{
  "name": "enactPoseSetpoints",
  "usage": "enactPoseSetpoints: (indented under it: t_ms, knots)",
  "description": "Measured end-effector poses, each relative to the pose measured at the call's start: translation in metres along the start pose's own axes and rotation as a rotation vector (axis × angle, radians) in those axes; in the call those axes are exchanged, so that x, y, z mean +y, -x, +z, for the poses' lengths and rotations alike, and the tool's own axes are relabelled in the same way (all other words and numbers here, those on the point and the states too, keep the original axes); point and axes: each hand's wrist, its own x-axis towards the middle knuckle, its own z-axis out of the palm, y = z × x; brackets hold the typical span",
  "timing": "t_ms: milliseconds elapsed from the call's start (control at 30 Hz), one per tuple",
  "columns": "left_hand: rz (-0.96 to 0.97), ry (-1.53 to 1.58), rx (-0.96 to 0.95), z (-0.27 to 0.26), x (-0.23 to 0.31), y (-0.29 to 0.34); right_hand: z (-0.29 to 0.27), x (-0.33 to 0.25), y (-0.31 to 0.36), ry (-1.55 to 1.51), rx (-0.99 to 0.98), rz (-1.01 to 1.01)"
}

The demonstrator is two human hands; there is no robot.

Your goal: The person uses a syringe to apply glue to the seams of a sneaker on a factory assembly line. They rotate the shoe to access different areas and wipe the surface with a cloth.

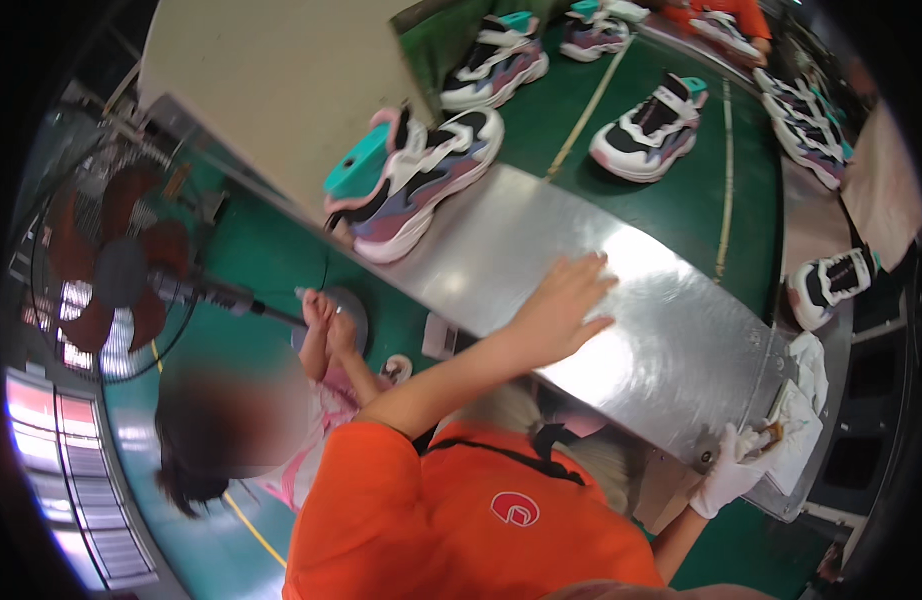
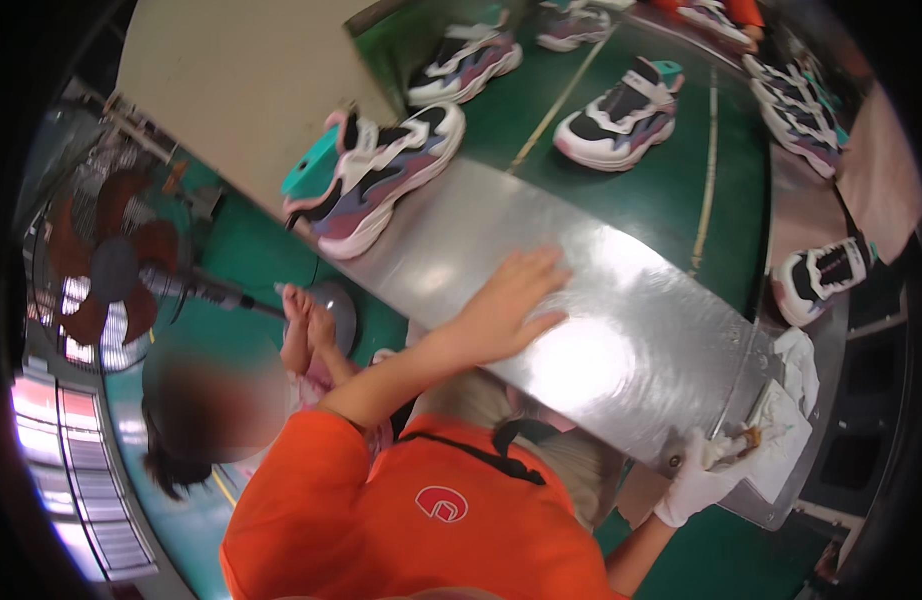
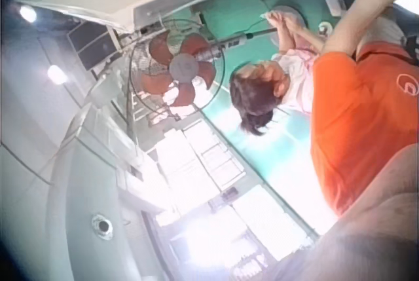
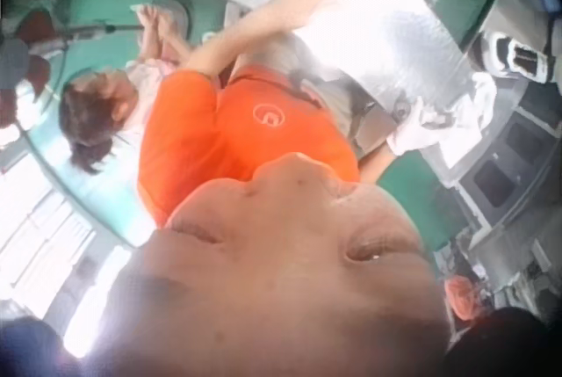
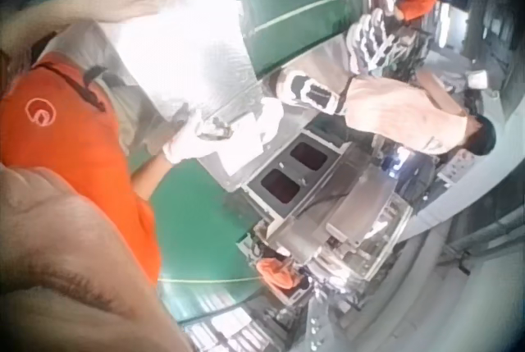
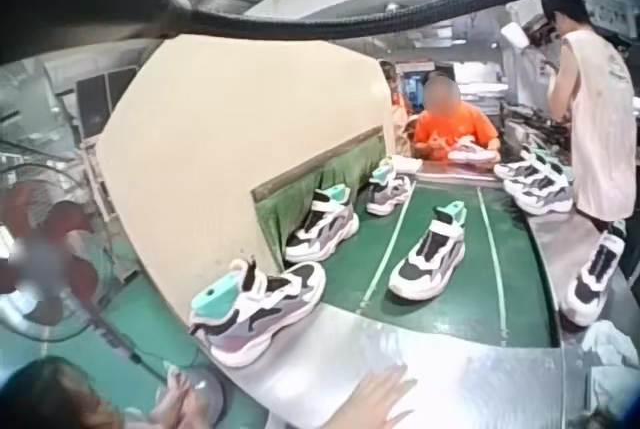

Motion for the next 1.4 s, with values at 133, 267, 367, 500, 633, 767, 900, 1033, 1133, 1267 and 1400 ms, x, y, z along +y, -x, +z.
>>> enactPoseSetpoints:
  t_ms: [133,267,367,500,633,767,900,1033,1133,1267,1400]
  knots:
    - [-0.037,-0.094,0.051,0.001,0.03,0.061,0.001,-0.006,-0.005,-0.145,0.008,0.071]
    - [-0.007,-0.089,0.21,0.015,0.041,0.082,-0.01,-0.01,-0.012,-0.103,-0.032,0.101]
    - [0.006,-0.105,0.274,0.018,0.044,0.092,-0.008,-0.017,-0.011,-0.055,-0.083,0.044]
    - [0.054,-0.095,0.325,0.021,0.036,0.096,0.0,-0.038,-0.001,0.022,-0.117,0.001]
    - [0.085,-0.078,0.389,0.03,0.03,0.099,0.001,-0.039,0.002,0.076,-0.102,0.068]
    - [0.106,-0.079,0.414,0.033,0.027,0.1,0.005,-0.01,-0.007,0.341,-0.018,-0.255]
    - [0.126,-0.095,0.438,0.035,0.024,0.101,0.014,-0.01,-0.005,0.501,0.025,-0.245]
    - [0.147,-0.125,0.463,0.035,0.022,0.101,0.016,-0.011,-0.005,0.6,0.031,-0.305]
    - [0.165,-0.129,0.463,0.035,0.02,0.1,0.018,-0.013,-0.004,0.639,0.045,-0.303]
    - [0.188,-0.151,0.453,0.036,0.017,0.101,0.02,-0.013,-0.004,0.628,0.024,-0.301]
    - [0.192,-0.155,0.457,0.038,0.016,0.1,0.02,-0.013,-0.005,0.636,0.018,-0.292]
